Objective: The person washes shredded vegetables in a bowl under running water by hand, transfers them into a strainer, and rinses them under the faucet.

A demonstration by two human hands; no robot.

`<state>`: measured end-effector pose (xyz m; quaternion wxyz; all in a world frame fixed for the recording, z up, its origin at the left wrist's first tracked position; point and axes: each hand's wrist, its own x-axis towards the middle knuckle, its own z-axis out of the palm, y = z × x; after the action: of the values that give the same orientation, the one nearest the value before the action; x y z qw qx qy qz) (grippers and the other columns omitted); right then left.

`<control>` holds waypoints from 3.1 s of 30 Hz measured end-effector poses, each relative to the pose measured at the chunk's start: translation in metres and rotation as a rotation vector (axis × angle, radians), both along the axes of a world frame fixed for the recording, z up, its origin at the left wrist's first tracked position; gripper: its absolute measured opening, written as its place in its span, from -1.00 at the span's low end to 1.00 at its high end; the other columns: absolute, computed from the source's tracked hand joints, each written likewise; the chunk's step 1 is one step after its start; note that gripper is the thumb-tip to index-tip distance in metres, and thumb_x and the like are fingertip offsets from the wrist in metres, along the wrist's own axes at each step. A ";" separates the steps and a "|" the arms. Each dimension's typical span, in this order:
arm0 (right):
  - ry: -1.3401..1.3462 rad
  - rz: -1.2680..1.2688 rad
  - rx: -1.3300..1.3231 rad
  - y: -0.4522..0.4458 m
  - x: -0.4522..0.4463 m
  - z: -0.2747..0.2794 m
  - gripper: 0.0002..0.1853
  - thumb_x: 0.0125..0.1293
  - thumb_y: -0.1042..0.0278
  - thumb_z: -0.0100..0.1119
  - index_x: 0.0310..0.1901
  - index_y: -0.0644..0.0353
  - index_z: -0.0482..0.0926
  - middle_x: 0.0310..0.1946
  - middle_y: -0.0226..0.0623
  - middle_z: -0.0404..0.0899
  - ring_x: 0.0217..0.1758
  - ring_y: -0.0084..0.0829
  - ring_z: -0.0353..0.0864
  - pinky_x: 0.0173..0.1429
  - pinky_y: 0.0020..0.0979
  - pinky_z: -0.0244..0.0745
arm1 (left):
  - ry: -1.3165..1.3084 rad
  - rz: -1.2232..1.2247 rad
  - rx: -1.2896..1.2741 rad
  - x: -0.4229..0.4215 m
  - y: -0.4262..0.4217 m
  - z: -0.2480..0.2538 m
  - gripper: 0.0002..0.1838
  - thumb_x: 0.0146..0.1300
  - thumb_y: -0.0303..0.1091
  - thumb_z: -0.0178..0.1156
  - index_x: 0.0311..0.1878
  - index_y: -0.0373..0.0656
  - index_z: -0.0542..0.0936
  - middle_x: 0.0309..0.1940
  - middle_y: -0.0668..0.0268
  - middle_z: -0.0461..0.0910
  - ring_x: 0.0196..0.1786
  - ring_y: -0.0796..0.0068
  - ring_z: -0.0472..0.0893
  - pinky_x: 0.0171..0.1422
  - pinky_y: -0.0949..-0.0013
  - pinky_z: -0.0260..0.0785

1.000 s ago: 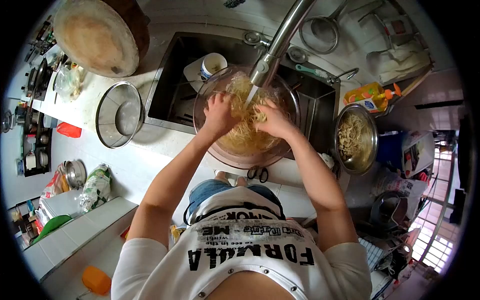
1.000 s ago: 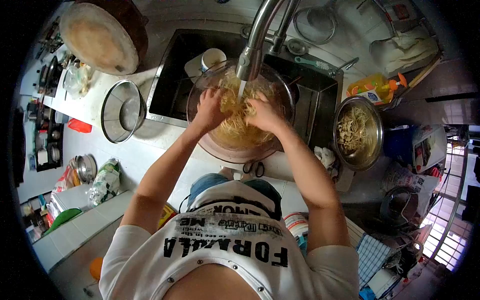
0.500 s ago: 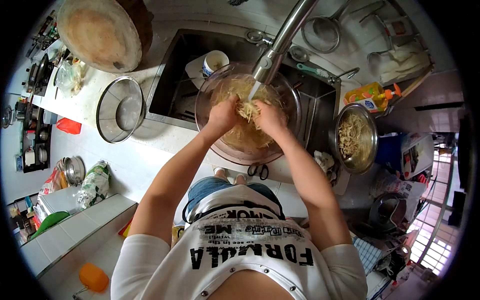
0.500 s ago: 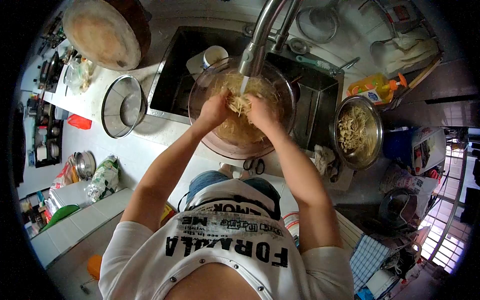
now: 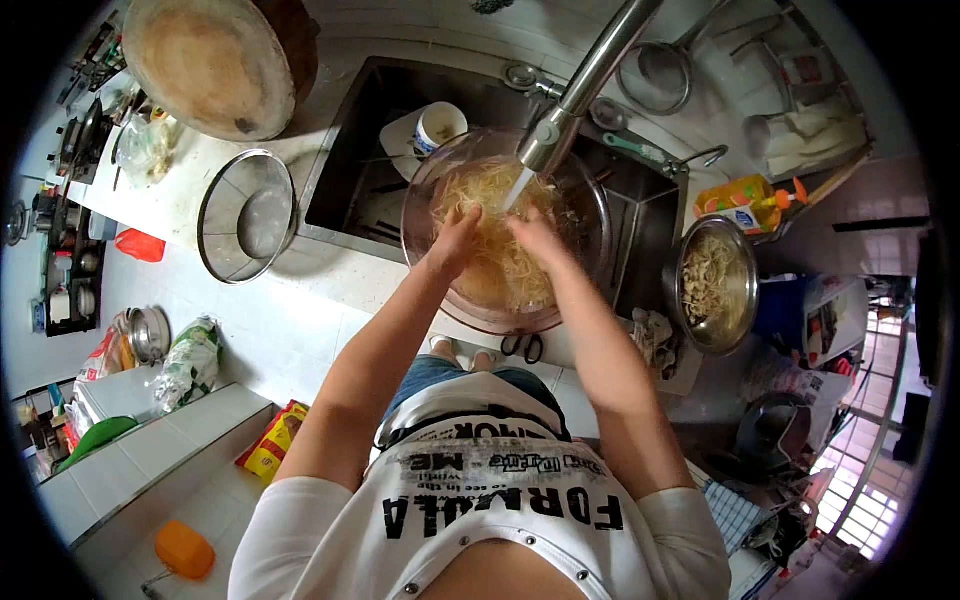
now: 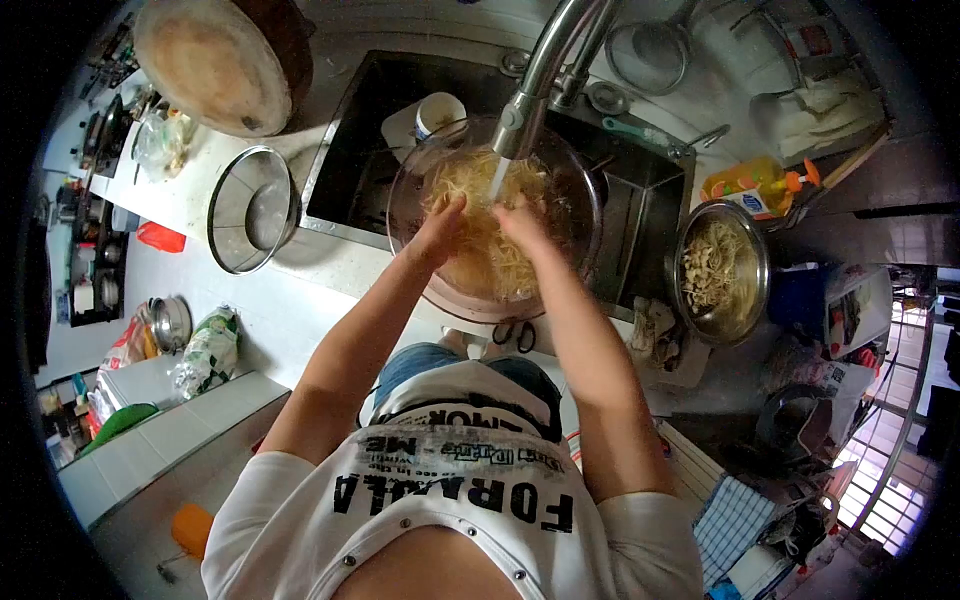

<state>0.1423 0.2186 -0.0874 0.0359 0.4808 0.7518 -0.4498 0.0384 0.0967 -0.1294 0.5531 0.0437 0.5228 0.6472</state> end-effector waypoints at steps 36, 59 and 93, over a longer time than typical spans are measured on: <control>0.144 0.559 0.202 0.010 0.004 0.058 -0.47 0.12 0.30 0.05 0.16 0.15 0.23 0.22 0.04 0.07 0.22 0.00 0.16 0.21 -0.24 0.19 | 0.654 -0.199 -0.112 -0.028 0.015 0.045 -0.58 0.12 -0.25 0.09 0.04 -0.24 0.38 -0.11 0.11 0.45 0.00 0.22 0.42 0.03 0.14 0.30; -0.251 0.880 0.367 0.003 0.034 0.097 -0.17 -0.07 0.29 0.25 0.28 -0.09 0.05 0.35 -0.11 -0.30 0.34 0.11 -0.15 0.34 -0.12 -0.01 | 1.526 -0.896 -0.500 0.020 -0.009 0.111 -0.21 -0.10 0.00 0.28 0.24 0.10 0.21 0.31 0.20 -0.03 0.33 -0.09 -0.08 0.16 -0.37 -0.06; 0.428 -0.266 -0.386 -0.013 -0.002 0.034 -0.32 0.21 0.17 0.06 0.27 0.22 0.00 0.17 -0.15 0.21 0.19 -0.28 0.22 0.22 -0.28 0.09 | -0.438 0.140 0.139 -0.005 0.022 0.055 -0.45 0.26 0.15 -0.22 0.10 -0.08 0.36 0.02 0.26 0.41 0.07 0.31 0.40 0.14 0.18 0.25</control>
<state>0.1398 0.2061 -0.0534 -0.0917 0.4535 0.5735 -0.6761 0.0330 0.1190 -0.0744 0.6027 -0.0959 0.3462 0.7125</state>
